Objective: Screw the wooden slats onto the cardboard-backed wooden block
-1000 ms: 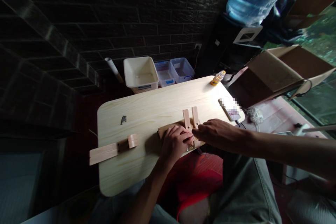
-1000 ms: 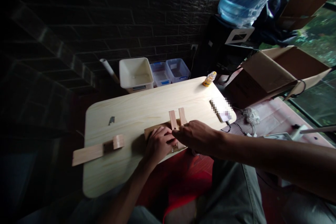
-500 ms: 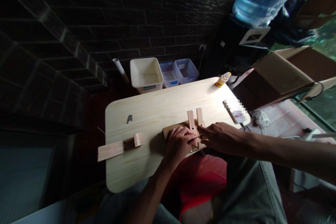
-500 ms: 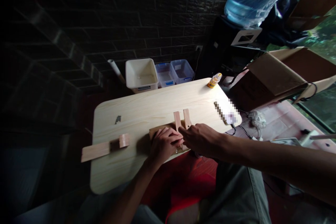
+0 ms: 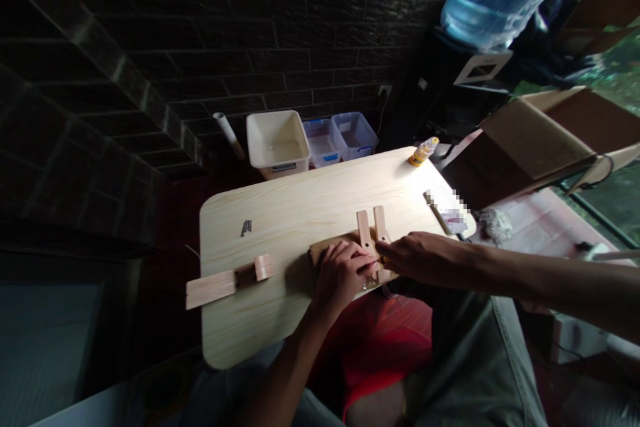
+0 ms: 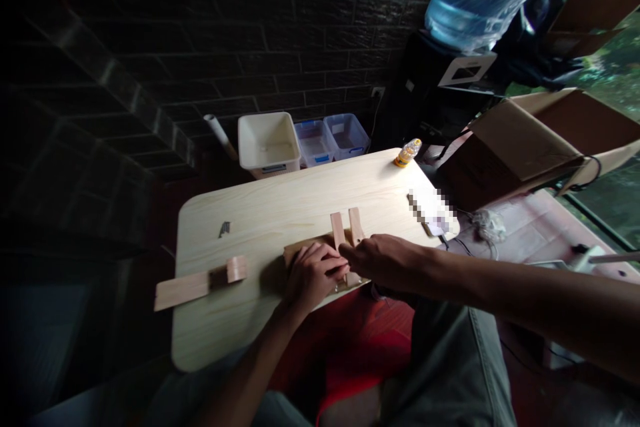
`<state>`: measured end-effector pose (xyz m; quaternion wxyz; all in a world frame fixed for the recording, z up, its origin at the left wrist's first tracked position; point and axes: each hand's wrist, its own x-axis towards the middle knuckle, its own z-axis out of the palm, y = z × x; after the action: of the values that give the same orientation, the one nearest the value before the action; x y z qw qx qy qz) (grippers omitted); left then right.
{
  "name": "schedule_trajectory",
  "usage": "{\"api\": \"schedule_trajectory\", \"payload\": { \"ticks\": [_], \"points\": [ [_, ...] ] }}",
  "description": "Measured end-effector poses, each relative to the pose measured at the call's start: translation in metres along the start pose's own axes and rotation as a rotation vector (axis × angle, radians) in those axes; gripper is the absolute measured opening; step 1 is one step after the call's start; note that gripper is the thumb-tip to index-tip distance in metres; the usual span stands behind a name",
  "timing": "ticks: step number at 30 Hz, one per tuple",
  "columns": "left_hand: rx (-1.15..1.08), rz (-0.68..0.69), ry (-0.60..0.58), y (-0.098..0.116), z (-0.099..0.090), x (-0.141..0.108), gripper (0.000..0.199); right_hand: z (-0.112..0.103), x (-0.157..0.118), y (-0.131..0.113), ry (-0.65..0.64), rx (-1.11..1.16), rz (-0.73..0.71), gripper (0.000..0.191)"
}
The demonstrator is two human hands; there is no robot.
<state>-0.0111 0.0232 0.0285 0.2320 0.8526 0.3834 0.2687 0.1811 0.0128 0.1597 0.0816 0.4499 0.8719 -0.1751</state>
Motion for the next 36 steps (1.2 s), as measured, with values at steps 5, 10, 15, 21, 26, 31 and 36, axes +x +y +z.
{"api": "schedule_trajectory", "payload": {
  "ticks": [5,10,15,21,26,31,36],
  "points": [
    [0.014,-0.002,-0.029,0.0,-0.002,0.0,0.008,-0.004,0.003,0.001,-0.025,0.03,0.048,0.022],
    [0.008,-0.013,-0.032,0.001,-0.002,0.001,0.007,0.001,0.001,-0.003,0.01,0.134,0.185,0.023],
    [0.007,-0.005,-0.011,0.0,0.0,0.0,0.006,0.008,-0.007,-0.004,0.031,0.027,0.082,0.032],
    [0.008,0.013,0.026,-0.002,0.002,-0.001,0.007,0.008,-0.006,0.009,0.016,-0.062,-0.16,0.029],
    [-0.005,0.017,0.019,-0.001,0.001,0.0,0.009,0.004,0.0,0.01,-0.015,-0.01,-0.132,0.026],
    [0.006,0.012,-0.016,-0.001,0.0,0.0,0.009,-0.003,0.002,0.004,-0.021,0.013,-0.028,0.016],
    [0.012,0.01,-0.027,-0.002,0.0,0.0,0.009,-0.007,0.002,0.0,-0.061,0.068,0.084,0.018]
  ]
}}
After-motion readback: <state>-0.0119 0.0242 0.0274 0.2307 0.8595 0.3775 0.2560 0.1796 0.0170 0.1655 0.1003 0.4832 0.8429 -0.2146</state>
